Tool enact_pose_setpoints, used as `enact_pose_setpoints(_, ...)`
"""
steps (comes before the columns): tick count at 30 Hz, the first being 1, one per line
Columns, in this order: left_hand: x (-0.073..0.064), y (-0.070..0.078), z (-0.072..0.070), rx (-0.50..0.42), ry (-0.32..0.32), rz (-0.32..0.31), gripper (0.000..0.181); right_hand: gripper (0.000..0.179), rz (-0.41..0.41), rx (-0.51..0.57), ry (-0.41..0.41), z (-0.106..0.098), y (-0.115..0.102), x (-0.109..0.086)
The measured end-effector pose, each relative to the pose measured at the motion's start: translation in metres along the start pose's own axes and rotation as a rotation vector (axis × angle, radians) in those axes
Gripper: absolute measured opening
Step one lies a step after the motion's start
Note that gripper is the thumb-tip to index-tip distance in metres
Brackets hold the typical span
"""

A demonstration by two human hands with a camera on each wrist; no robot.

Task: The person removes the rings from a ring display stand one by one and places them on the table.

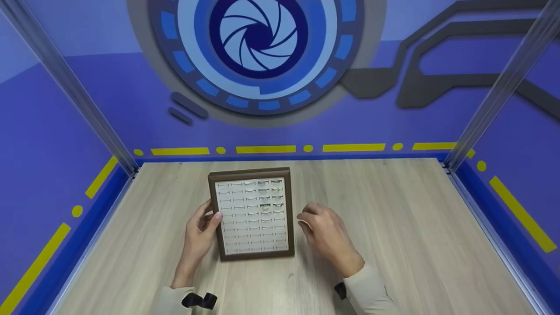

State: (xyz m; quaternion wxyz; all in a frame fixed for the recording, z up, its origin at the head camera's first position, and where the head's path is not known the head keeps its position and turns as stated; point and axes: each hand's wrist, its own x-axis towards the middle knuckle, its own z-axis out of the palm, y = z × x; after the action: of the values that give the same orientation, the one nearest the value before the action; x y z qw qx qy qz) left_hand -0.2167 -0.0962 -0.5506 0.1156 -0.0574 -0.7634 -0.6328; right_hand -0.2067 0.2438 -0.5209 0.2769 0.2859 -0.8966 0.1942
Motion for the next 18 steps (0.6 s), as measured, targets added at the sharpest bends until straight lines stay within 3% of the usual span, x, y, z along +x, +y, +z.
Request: enact_pose_setpoints(18,0.001,-0.002,0.002,0.009,0.014,0.014,0.052,0.027,-0.078,0.053,0.114,0.002,-0.016,0.021)
